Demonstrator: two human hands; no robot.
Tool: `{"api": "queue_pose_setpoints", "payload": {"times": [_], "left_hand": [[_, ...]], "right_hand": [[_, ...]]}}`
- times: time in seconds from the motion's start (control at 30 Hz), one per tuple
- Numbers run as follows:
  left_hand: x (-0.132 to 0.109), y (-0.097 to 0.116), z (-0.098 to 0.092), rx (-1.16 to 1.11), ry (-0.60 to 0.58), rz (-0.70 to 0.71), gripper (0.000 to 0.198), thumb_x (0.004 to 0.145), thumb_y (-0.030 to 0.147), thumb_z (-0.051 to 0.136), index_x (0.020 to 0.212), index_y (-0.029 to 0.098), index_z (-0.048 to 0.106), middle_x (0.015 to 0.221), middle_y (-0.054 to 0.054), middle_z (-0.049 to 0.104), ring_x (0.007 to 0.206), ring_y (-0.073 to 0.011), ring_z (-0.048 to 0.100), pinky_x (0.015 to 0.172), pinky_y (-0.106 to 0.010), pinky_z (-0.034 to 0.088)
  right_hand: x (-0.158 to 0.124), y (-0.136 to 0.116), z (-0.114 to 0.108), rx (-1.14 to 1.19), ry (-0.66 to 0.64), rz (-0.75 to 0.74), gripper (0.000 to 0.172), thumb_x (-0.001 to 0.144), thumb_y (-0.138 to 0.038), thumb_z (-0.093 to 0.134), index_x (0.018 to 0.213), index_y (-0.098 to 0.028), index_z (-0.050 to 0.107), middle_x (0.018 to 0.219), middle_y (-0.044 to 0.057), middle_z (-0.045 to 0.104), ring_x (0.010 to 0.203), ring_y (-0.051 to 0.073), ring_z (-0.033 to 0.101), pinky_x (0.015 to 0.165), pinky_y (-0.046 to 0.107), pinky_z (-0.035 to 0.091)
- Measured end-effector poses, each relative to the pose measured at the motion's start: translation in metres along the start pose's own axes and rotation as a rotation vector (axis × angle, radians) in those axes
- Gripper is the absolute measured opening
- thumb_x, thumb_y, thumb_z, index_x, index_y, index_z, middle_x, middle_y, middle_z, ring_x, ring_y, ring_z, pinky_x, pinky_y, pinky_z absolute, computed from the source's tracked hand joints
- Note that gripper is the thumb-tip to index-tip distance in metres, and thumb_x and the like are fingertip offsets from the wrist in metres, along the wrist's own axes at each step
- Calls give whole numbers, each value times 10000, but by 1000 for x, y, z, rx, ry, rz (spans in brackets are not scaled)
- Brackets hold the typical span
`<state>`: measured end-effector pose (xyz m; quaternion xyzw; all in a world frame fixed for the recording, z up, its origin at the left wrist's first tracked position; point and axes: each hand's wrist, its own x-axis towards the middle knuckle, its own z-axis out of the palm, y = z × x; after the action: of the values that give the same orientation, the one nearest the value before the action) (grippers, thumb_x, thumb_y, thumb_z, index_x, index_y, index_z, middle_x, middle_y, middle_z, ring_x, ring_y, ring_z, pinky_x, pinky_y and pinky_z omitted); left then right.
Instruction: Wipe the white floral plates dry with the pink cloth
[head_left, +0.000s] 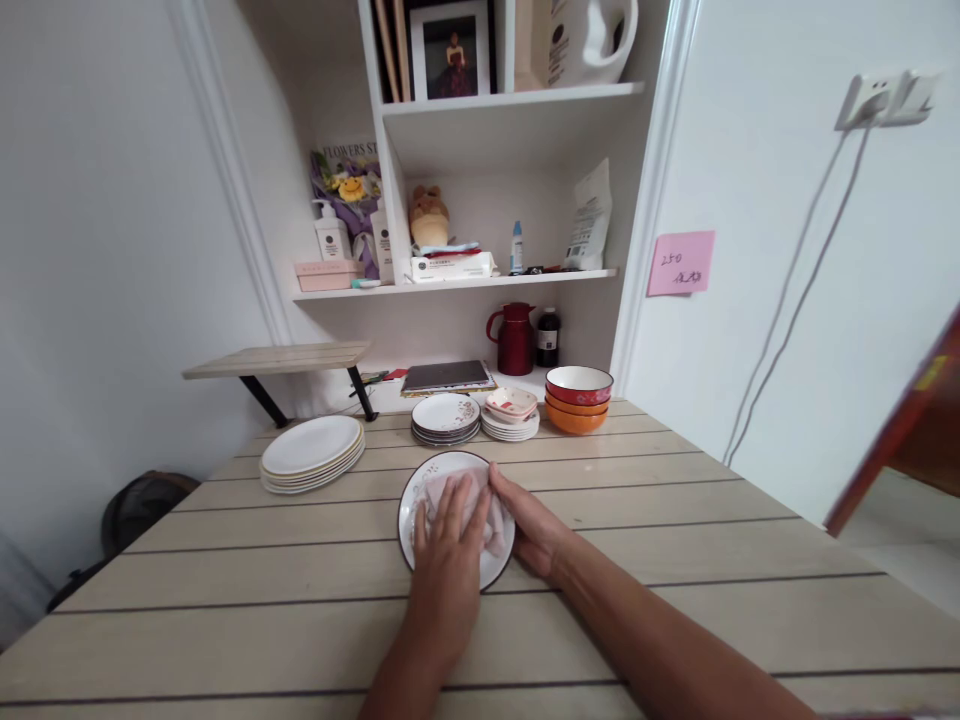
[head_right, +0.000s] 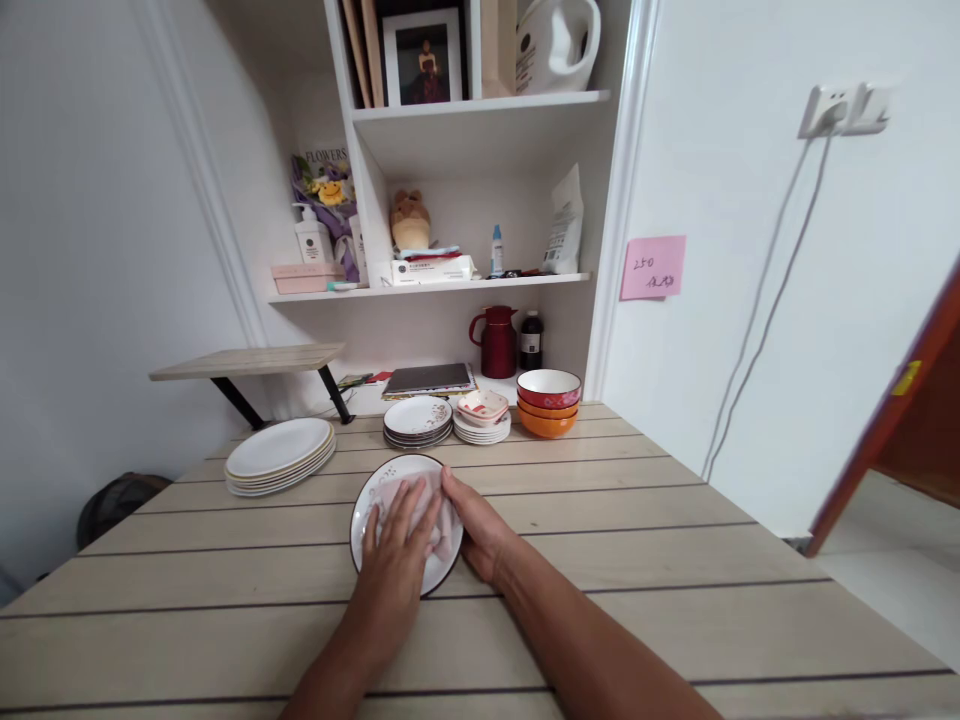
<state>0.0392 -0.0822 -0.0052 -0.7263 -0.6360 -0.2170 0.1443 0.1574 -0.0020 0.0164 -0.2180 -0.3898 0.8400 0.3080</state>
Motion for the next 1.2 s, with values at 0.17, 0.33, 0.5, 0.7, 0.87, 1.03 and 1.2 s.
{"api": "queue_pose_setpoints", "payload": {"times": [0.17,0.33,0.5,0.7,0.87,1.03,1.2], "left_hand": [[1,6,2,90,87,-112,622,886,109,353,1453,342,250,1545,-23,250,1420,-221,212,1109,-601,151],[5,4,3,156,152,-314,545,890,161,381,1431,220,342,1515,-126,305,1390,-256,287,1093,-594,206],[2,-3,5,115,140,-239,521,891,181,391,1409,131,376,1489,-173,343,1377,-273,310,1067,-503,324],[-3,-1,5,25,12,-125,501,899,167,359,1398,149,406,1510,-135,307,1392,-278,283,1065,-513,332],[-4,3,-1,-81,-21,48,530,901,161,366,1426,228,359,1521,-63,298,1412,-231,241,1106,-495,293],[-2,8,-8,-84,55,71,580,877,130,399,1429,299,340,1516,-15,314,1412,-221,243,1139,-523,226],[2,6,-4,36,183,-205,531,889,188,409,1415,249,376,1510,-70,326,1403,-251,263,1119,-565,220]], "right_hand": [[1,1,1,30,-32,-26,596,852,-586,498,1209,-119,594,1167,128,670,1086,243,618,993,384,426],[1,0,3,37,27,-58,570,839,-574,525,1205,-143,599,1118,113,695,1055,250,636,989,405,429],[5,1,0,110,61,-87,571,841,-562,528,1210,-132,589,1156,124,677,1079,243,625,999,392,422],[6,-5,-4,182,139,-71,584,861,-568,488,1221,-115,568,1204,133,649,1097,240,614,1001,390,418],[1,-5,-3,96,98,2,578,852,-589,490,1134,-101,617,1076,134,704,1022,237,648,966,374,441],[-3,2,1,22,47,117,590,819,-600,539,1123,-103,630,1037,141,715,980,243,665,914,366,469],[-3,4,7,46,-3,39,553,847,-554,527,1184,-123,610,1082,119,708,1011,242,655,981,380,429]]}}
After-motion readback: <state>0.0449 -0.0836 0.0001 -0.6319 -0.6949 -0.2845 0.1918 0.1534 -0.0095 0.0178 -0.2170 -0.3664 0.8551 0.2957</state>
